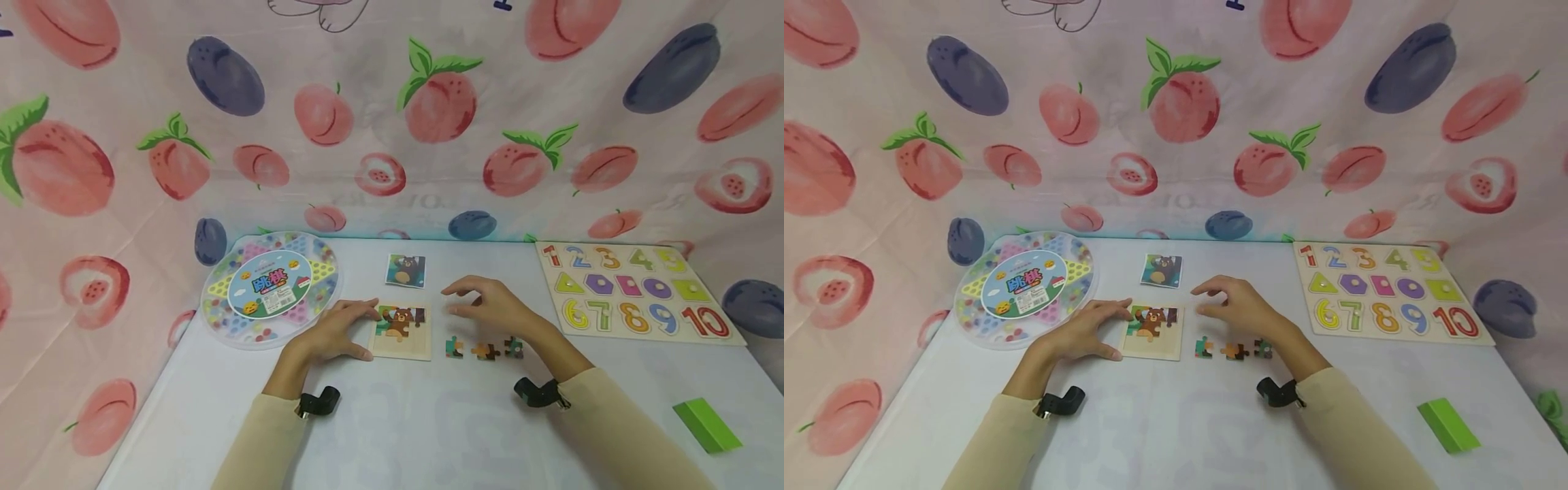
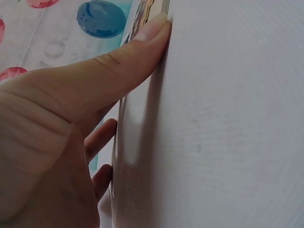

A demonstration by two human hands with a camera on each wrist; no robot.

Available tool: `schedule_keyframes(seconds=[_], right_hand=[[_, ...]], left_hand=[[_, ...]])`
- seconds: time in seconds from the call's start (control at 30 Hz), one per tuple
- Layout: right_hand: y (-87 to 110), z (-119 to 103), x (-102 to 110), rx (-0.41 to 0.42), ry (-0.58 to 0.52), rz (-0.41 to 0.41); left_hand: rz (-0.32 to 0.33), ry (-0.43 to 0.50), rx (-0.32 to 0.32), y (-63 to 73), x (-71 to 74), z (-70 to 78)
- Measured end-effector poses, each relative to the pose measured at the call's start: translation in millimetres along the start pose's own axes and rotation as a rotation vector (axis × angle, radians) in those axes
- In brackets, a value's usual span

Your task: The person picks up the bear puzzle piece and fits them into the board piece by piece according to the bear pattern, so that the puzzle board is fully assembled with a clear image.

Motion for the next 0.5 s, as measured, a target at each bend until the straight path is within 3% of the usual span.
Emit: schedule_keyframes(seconds=[0.2,0.5], right_hand=[[15.0,20,23,-0.048,-0.008,0.053],[36.4,51,46,-0.147,-0.051,0.049]], left_hand=[[-0.004,-0.002,-0.002,-0.1,-0.6,0.2],[-0.004,-0.002,-0.012,0.2,0.0,0.0]])
Point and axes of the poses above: each hand's wrist, its own y-axis away from the middle knuckle, its own x-axis out of the back of the hand, z = x × y, the point moved 1 cm from there along -y, towards the middle knuckle, and after that the axes turned 13 degrees about -x, right-handed, at the moved point
